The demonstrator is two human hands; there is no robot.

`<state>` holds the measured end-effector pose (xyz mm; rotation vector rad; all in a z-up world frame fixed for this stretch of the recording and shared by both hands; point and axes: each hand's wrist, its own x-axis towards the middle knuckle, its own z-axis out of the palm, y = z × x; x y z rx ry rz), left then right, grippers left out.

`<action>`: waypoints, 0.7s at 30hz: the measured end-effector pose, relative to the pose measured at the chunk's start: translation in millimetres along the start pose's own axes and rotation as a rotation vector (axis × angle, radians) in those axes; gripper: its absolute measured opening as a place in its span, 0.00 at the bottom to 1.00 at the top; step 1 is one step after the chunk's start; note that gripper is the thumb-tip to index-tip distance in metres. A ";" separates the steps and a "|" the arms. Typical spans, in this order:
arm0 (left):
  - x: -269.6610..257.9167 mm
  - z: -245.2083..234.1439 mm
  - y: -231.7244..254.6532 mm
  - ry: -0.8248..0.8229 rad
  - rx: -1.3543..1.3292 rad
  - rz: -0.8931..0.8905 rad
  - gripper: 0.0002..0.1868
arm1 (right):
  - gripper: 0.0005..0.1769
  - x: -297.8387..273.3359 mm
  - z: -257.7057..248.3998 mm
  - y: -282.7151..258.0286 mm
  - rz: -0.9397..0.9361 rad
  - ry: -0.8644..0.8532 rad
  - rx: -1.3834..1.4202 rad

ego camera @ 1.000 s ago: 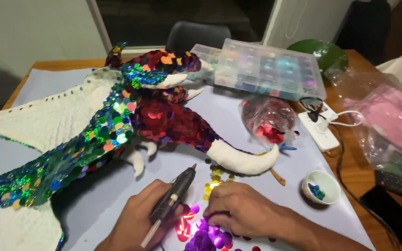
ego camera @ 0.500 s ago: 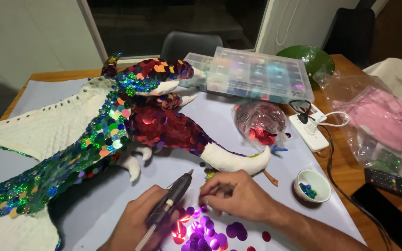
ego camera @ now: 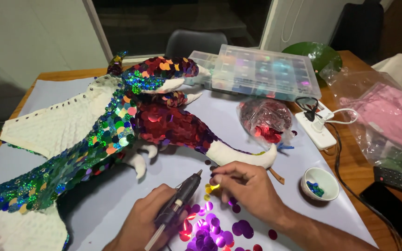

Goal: Applying sequins to a dragon figure using a hot glue gun

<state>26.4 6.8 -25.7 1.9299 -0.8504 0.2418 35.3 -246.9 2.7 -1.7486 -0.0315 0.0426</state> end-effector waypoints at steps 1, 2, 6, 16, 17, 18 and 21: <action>-0.1 -0.1 1.1 -0.004 -0.001 -0.002 0.12 | 0.09 0.4 -0.1 3.8 0.003 0.002 0.002; 0.7 -0.5 1.9 -0.009 -0.006 -0.003 0.12 | 0.12 2.0 -0.5 7.0 -0.004 -0.012 0.065; 0.5 0.9 1.5 -0.006 -0.001 -0.003 0.13 | 0.10 5.0 0.3 8.6 0.058 0.057 0.030; 5.9 -2.4 14.8 -0.115 -0.046 -0.075 0.12 | 0.08 -3.0 2.0 4.0 0.032 0.039 0.017; 7.0 -2.8 15.9 -0.117 -0.054 -0.069 0.12 | 0.08 -4.6 2.4 0.9 0.042 0.024 0.002; 7.6 -3.2 17.1 -0.119 -0.063 -0.065 0.12 | 0.09 -6.6 2.9 -2.0 0.054 0.009 -0.012; 8.2 -2.4 17.6 -0.118 -0.061 -0.062 0.07 | 0.08 -4.2 4.2 4.8 0.036 0.002 0.036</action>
